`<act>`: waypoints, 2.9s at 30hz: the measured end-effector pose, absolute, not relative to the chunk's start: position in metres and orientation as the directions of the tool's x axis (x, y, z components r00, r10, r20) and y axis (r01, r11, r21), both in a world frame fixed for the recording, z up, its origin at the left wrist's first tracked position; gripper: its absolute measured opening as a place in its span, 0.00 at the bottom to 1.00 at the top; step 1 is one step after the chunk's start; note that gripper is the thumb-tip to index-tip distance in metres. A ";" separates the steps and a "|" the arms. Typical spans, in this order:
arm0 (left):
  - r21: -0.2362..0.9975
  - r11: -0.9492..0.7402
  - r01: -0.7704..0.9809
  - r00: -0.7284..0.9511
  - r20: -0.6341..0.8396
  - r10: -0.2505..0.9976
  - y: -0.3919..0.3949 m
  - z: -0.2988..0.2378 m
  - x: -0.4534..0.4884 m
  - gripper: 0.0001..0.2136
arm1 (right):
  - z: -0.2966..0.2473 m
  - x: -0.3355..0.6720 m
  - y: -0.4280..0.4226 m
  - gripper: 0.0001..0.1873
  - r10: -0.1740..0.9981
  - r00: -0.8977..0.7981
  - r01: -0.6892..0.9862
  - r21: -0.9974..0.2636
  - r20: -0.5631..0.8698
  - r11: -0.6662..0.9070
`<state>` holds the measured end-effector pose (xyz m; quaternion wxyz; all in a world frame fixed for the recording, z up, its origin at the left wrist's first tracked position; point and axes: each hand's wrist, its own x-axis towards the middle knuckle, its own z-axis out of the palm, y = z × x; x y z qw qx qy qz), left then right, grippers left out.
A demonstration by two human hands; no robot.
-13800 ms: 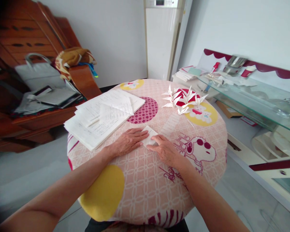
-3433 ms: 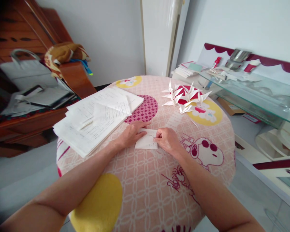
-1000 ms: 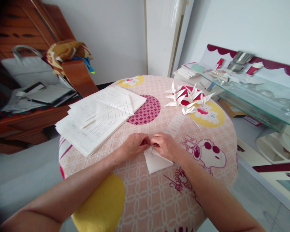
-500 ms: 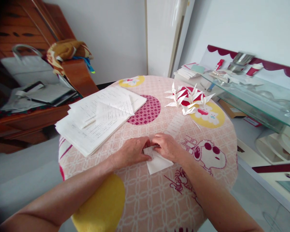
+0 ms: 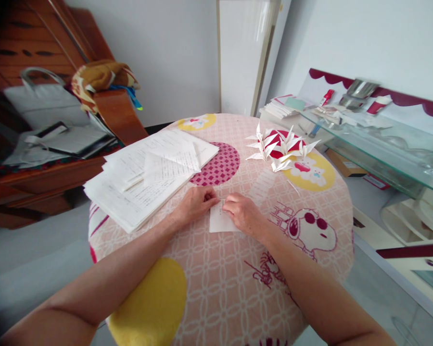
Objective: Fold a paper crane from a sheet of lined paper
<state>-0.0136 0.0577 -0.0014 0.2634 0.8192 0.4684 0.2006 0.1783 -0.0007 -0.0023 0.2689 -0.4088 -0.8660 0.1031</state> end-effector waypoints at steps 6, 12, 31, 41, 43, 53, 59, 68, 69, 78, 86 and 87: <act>0.612 -0.614 0.498 0.586 0.285 0.759 0.056 -0.006 -0.021 0.07 | -0.003 0.178 -0.003 0.15 0.755 -0.546 0.595 -0.466 0.363 0.654; 0.679 -0.704 0.207 0.897 0.157 0.414 0.059 0.010 -0.045 0.16 | 0.004 0.179 -0.006 0.11 0.849 -0.448 0.584 -0.627 0.282 0.516; 0.811 -0.559 0.174 0.902 0.097 0.421 0.061 0.015 -0.051 0.07 | 0.014 0.172 -0.025 0.05 0.832 -0.528 0.686 -0.491 0.172 0.537; 0.772 -0.600 0.209 0.882 0.116 0.456 0.057 0.011 -0.046 0.08 | 0.015 0.170 -0.026 0.10 0.865 -0.470 0.702 -0.521 0.176 0.487; 0.753 -0.608 0.251 0.869 0.101 0.484 0.054 0.012 -0.044 0.08 | 0.013 0.169 -0.026 0.11 0.876 -0.447 0.694 -0.547 0.184 0.469; 0.681 -0.596 0.425 0.800 0.025 0.599 0.046 0.018 -0.037 0.08 | 0.013 0.170 -0.024 0.10 0.928 -0.350 0.688 -0.639 0.124 0.345; 0.601 -0.576 0.554 0.712 0.015 0.702 0.039 0.015 -0.030 0.05 | 0.013 0.171 -0.021 0.09 0.938 -0.337 0.698 -0.646 0.082 0.308; 0.512 -0.508 0.693 0.597 -0.012 0.802 0.033 0.013 -0.022 0.05 | 0.009 0.170 -0.021 0.07 0.970 -0.241 0.679 -0.712 0.013 0.178; 0.508 -0.506 0.697 0.591 -0.008 0.806 0.033 0.013 -0.021 0.05 | 0.008 0.170 -0.021 0.08 0.972 -0.237 0.681 -0.712 0.009 0.173; 0.482 -0.459 0.747 0.525 -0.002 0.851 0.031 0.010 -0.015 0.06 | 0.010 0.170 -0.021 0.07 0.973 -0.231 0.652 -0.746 -0.023 0.137; 0.477 -0.455 0.752 0.519 -0.004 0.855 0.031 0.011 -0.015 0.06 | 0.006 0.172 -0.022 0.08 0.961 -0.273 0.636 -0.742 0.037 0.209; 0.475 -0.458 0.752 0.522 -0.004 0.853 0.031 0.011 -0.015 0.06 | 0.007 0.172 -0.022 0.09 0.959 -0.280 0.646 -0.730 0.045 0.223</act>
